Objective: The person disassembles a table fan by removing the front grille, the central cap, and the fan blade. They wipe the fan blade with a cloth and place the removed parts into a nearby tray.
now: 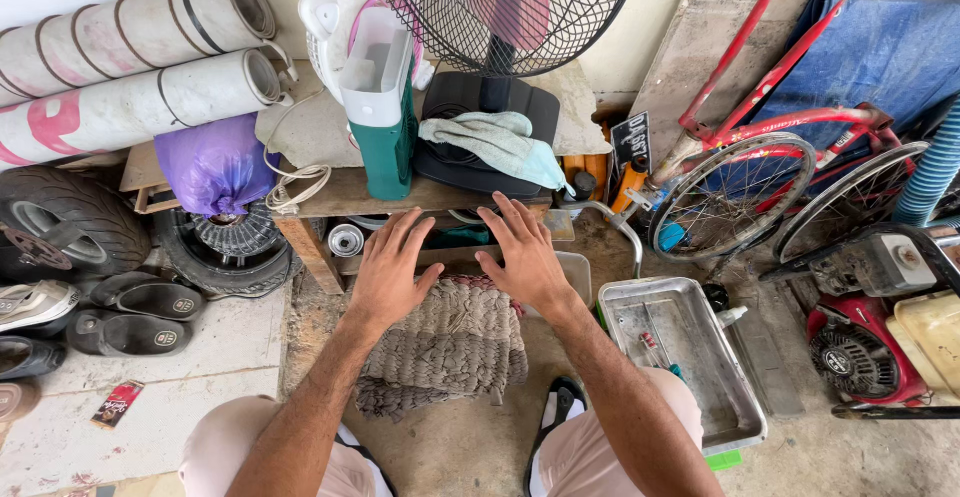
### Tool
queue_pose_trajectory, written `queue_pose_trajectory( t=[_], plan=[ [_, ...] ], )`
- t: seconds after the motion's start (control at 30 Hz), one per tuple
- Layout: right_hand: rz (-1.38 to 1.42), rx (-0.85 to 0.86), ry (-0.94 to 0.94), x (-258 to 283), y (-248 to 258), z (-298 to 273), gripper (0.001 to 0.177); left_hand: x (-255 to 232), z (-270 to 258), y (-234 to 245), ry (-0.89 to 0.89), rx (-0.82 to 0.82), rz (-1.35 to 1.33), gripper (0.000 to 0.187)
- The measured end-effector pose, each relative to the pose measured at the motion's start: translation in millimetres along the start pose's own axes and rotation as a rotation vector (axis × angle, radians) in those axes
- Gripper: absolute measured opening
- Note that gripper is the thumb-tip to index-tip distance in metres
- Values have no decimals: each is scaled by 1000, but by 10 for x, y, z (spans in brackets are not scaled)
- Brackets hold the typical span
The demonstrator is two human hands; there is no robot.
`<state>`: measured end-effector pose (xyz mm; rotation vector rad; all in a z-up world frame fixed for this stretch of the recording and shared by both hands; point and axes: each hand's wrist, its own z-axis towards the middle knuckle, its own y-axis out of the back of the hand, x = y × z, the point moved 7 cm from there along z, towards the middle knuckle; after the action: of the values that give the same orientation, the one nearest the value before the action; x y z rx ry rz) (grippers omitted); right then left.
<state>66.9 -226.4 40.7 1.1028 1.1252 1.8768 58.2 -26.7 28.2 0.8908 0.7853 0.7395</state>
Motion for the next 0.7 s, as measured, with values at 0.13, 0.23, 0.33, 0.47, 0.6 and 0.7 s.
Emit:
queue_pose_trajectory(
  t=[0.13,0.23,0.33,0.47,0.6,0.7],
  plan=[
    [13,-13,5,24,39,-5,67,-17,-1,37,-10,-8,1,73],
    [8,-3,-4,31,43,-14,68,-21,-2,41,-7,-4,-1,73],
    [3,-10,5,47,57,-17,68,-24,3,50,-8,-8,0,73],
    [-4,-9,10,68,63,-19,68,-29,-6,66,-9,-12,-4,73],
    [7,-9,7,67,72,-33,68,-15,-18,87,-14,-36,-19,72],
    [3,-7,0,70,76,-37,68,0,-22,72,-1,-17,-14,73]
  ],
)
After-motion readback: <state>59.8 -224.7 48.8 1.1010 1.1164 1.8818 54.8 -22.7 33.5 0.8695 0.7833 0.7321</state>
